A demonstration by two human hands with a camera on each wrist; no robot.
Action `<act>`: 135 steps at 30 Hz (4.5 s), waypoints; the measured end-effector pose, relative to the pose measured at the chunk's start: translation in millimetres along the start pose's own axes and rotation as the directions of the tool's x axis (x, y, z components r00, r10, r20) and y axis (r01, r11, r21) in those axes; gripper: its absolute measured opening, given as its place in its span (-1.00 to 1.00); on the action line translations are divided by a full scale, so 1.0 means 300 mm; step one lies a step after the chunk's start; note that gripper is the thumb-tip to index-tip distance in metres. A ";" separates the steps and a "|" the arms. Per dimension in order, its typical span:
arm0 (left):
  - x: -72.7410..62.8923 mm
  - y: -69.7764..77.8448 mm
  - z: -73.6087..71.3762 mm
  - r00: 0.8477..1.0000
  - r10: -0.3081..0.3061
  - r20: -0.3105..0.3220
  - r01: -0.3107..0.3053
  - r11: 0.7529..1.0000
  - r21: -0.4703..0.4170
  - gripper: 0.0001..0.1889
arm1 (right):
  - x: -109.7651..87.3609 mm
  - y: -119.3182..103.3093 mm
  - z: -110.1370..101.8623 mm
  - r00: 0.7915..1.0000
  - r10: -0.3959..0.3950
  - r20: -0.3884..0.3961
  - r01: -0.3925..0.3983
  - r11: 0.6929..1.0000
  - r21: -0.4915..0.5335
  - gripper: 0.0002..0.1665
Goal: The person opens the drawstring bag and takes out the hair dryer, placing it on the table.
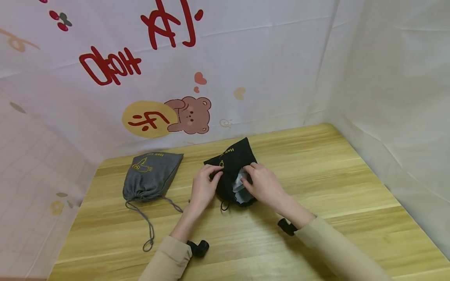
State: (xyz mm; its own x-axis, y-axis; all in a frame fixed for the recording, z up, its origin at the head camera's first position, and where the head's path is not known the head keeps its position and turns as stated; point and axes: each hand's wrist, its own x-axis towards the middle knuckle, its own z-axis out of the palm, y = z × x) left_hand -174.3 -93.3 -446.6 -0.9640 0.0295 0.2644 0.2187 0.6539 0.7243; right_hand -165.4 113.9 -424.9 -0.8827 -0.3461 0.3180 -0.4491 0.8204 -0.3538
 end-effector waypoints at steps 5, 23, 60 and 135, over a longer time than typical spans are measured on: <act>0.002 -0.002 -0.006 0.999 0.018 -0.029 -0.019 1.000 -0.015 -0.83 | 0.009 0.000 0.007 0.999 0.005 0.053 -0.004 1.000 -0.018 -0.70; -0.008 -0.010 -0.013 0.998 0.015 -0.053 -0.016 1.000 -0.022 -0.83 | 0.018 -0.005 0.037 1.000 -0.010 0.025 0.011 0.999 -0.041 -0.59; -0.017 -0.031 -0.028 0.997 -0.029 -0.069 0.030 0.999 0.016 -0.84 | 0.045 -0.041 0.070 0.987 0.141 0.077 -0.140 0.990 -0.015 -0.39; -0.040 -0.012 -0.016 0.978 -0.090 0.186 0.080 0.995 0.062 -0.81 | -0.018 -0.029 0.041 0.995 0.102 0.021 -0.099 0.990 -0.101 -0.27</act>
State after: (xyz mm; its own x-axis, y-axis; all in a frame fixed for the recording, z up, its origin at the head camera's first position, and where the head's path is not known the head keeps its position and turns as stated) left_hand -162.9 -99.5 -449.2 -0.9910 0.1107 0.0749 0.1312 0.6995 0.7025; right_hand -158.4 103.1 -434.5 -0.9264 -0.2703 0.2621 -0.3432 0.8926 -0.2924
